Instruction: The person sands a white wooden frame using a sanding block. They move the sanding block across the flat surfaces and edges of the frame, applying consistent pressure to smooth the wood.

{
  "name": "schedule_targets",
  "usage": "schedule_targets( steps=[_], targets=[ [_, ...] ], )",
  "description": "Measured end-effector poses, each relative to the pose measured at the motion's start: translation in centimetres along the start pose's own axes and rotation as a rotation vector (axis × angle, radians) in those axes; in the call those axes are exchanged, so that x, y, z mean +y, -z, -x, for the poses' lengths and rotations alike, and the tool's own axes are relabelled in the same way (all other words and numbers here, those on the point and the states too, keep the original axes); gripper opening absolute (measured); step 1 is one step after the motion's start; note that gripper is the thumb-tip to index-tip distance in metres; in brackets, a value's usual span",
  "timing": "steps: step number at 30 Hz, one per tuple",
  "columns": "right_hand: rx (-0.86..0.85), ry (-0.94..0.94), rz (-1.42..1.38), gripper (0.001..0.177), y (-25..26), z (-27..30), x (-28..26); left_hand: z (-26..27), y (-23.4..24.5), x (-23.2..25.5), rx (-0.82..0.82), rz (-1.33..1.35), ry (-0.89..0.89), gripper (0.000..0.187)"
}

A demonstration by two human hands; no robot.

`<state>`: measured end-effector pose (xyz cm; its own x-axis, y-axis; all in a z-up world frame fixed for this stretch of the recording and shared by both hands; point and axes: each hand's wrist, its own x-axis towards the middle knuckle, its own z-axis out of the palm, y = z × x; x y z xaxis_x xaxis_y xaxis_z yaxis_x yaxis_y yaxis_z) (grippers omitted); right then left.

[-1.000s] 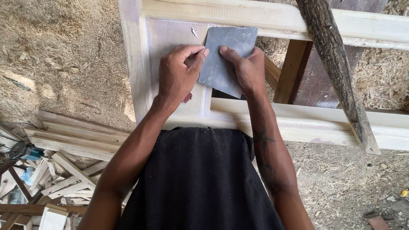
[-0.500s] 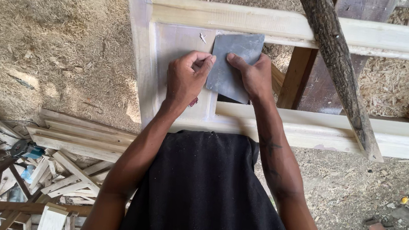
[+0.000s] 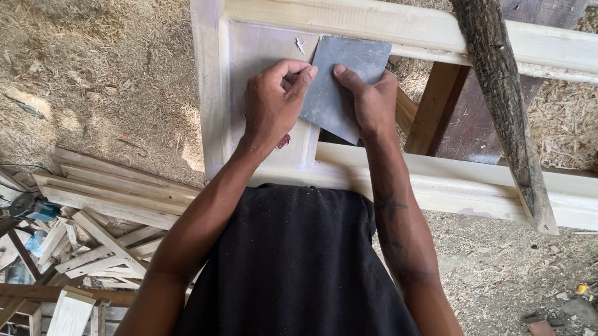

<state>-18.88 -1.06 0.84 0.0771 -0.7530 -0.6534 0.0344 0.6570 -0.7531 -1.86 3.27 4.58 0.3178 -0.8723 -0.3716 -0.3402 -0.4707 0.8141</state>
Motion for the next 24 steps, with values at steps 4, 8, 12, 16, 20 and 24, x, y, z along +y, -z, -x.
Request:
schedule_targets(
  steps=[4, 8, 12, 16, 20, 24],
  targets=[
    [0.014, 0.002, -0.014, 0.028, -0.1, -0.2, 0.4, -0.1, -0.1, -0.1, 0.016, -0.007, -0.023, 0.027],
    [0.001, -0.014, -0.068, 0.031, 0.2, -0.1, 0.7, -0.1, 0.0, -0.2, 0.009, 0.024, -0.104, 0.028],
    [-0.070, -0.039, -0.221, 0.037, 0.5, 0.0, 1.2, -0.2, 0.5, 0.0, -0.033, -0.012, 0.091, 0.029],
    [-0.061, -0.011, -0.237, 0.038, 2.7, 0.6, 1.5, -0.6, 0.6, -0.6, 0.057, 0.026, -0.068, 0.030],
    [0.001, -0.013, -0.285, 0.036, 4.7, 1.6, 1.3, -2.0, -0.8, -0.6, 0.140, -0.331, -0.324, 0.034],
    [0.077, -0.027, -0.311, 0.033, 5.2, 2.7, 1.6, -3.5, -2.1, -0.3, 0.169, -0.467, -0.354, 0.034]
  ],
)
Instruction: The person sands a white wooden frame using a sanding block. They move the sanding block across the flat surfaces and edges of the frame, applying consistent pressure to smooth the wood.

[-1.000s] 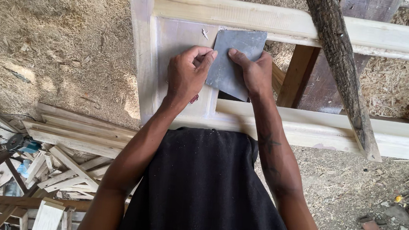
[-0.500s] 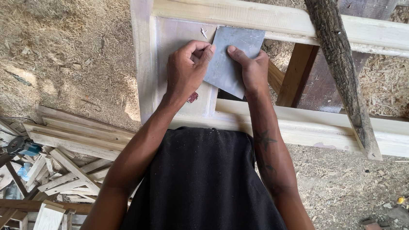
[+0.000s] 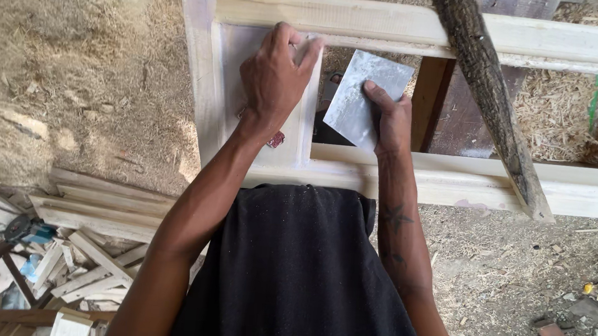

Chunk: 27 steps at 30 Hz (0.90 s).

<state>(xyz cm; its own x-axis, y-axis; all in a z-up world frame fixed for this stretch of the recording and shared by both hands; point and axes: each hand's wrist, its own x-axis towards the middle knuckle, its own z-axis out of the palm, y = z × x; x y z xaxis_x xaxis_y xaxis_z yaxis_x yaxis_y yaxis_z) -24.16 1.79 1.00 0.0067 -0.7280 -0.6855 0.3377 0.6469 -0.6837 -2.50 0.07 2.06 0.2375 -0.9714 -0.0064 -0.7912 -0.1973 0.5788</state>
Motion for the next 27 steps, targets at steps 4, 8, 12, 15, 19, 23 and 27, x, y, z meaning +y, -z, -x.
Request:
schedule_targets(
  steps=[4, 8, 12, 15, 19, 23, 27],
  targets=[
    [-0.005, 0.014, -0.026, 0.030, 0.3, 0.3, 0.7, 0.4, -0.6, -0.2, 0.108, 0.032, -0.159, 0.017],
    [0.001, 0.011, -0.040, 0.031, 0.1, 0.3, 1.6, 1.0, -0.9, -1.0, 0.149, -0.004, -0.291, 0.011],
    [0.019, 0.046, 0.075, 0.034, -0.8, 0.8, 1.7, 0.0, -1.7, -1.7, 0.069, 0.015, -0.254, 0.012],
    [0.002, 0.080, 0.200, 0.036, -1.2, 1.8, 1.0, 0.2, -0.2, -1.9, -0.112, 0.008, 0.021, 0.018],
    [-0.016, 0.163, 0.435, 0.035, -1.1, 2.9, 0.2, 4.0, 2.5, -2.3, -0.198, -0.359, -0.236, 0.033],
    [-0.060, 0.205, 0.590, 0.028, -1.7, 3.0, -0.7, 6.5, 1.9, -3.4, -0.247, -0.299, -0.468, 0.058],
    [-0.154, 0.284, 0.669, 0.026, -3.1, 3.9, -0.7, 6.8, 2.3, -4.4, -0.298, -0.338, -0.311, 0.063]
  ],
)
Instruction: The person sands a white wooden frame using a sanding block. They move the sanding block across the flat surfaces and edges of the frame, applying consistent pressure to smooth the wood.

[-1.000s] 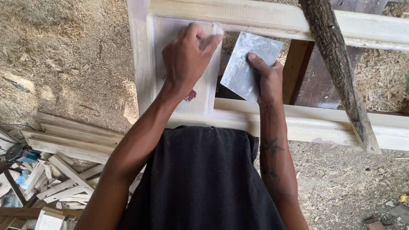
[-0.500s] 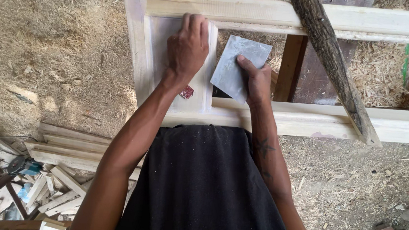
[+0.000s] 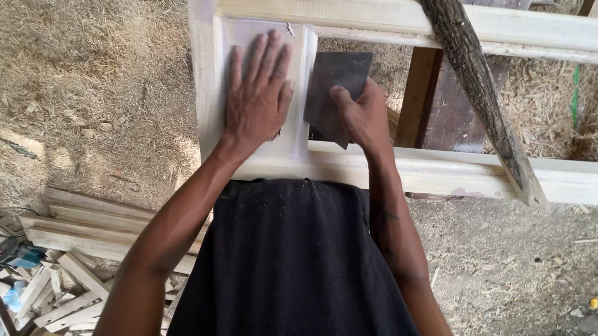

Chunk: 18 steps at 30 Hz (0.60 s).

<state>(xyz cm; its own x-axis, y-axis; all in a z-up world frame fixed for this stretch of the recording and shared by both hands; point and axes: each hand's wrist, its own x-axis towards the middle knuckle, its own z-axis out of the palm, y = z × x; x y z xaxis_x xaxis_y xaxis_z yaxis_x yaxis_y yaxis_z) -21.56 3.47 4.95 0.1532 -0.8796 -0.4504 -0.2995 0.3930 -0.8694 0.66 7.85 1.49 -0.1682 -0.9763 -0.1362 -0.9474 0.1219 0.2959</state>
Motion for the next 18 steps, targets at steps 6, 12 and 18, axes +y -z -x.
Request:
schedule_targets(
  steps=[6, 12, 18],
  targets=[
    [0.009, -0.037, 0.285, 0.022, -1.5, 0.0, -2.2, 0.0, 0.0, -1.2, 0.127, 0.095, 0.100, 0.058],
    [-0.008, 0.026, 0.219, 0.023, -1.4, -1.2, -2.8, 0.5, -0.7, -1.2, 0.160, 0.190, -0.059, 0.045],
    [-0.023, -0.099, 0.273, 0.024, -1.0, -1.7, -2.7, 1.0, -0.5, -0.2, 0.108, 0.205, -0.084, 0.048]
  ],
)
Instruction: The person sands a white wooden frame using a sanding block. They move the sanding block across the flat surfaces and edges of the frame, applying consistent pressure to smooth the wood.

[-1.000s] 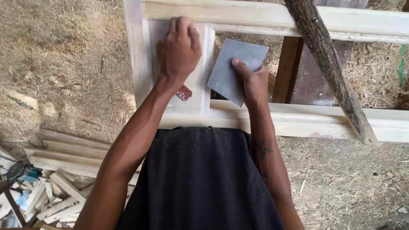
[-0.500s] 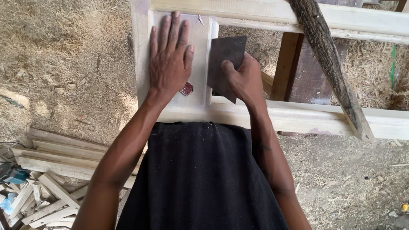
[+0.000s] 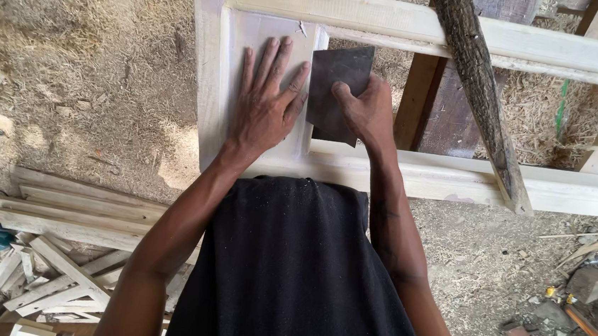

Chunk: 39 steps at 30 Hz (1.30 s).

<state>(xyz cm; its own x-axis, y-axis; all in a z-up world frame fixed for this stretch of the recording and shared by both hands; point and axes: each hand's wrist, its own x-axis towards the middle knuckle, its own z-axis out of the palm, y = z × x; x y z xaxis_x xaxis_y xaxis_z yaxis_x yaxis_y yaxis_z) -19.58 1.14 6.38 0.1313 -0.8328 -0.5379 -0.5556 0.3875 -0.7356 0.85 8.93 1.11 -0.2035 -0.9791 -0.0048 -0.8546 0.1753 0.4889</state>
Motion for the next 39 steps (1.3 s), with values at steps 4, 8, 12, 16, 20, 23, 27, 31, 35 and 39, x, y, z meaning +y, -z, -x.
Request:
schedule_targets(
  steps=[4, 8, 12, 16, 20, 23, 27, 31, 35, 39],
  targets=[
    [0.018, -0.078, 0.017, 0.025, -0.2, -0.4, 1.0, 0.2, -0.2, 0.6, -0.008, 0.026, -0.003, 0.052],
    [0.055, -0.048, -0.051, 0.029, -0.7, -1.0, 1.4, 0.2, -0.1, 1.2, -0.049, 0.006, 0.010, 0.057],
    [0.037, 0.001, -0.091, 0.029, -0.5, -1.3, 1.5, 0.1, 0.3, 1.5, -0.044, 0.000, 0.018, 0.058],
    [0.023, 0.016, -0.140, 0.025, -0.6, -1.5, 1.5, -0.1, 0.6, 1.6, -0.065, 0.011, 0.027, 0.058],
    [0.022, 0.040, -0.171, 0.023, -0.8, -1.7, 1.7, -0.2, 0.6, 1.6, -0.064, 0.006, 0.029, 0.057],
    [0.022, 0.050, -0.175, 0.021, -0.7, -1.9, 1.8, -0.2, 0.4, 1.7, -0.065, -0.008, 0.029, 0.057],
    [0.006, 0.058, -0.209, 0.021, -0.7, -2.2, 1.9, -0.2, 0.2, 1.6, -0.064, -0.016, 0.040, 0.056],
    [-0.011, 0.042, -0.215, 0.023, -0.6, -2.7, 2.3, -0.2, -0.4, 1.5, -0.056, -0.060, 0.037, 0.055],
    [-0.020, 0.038, -0.201, 0.022, -0.3, -3.3, 3.1, -0.3, -0.8, 1.5, -0.054, -0.101, 0.042, 0.055],
    [-0.094, 0.056, -0.307, 0.023, -0.1, -4.3, 3.6, -0.3, -0.8, 1.7, -0.046, -0.125, 0.061, 0.056]
  ],
)
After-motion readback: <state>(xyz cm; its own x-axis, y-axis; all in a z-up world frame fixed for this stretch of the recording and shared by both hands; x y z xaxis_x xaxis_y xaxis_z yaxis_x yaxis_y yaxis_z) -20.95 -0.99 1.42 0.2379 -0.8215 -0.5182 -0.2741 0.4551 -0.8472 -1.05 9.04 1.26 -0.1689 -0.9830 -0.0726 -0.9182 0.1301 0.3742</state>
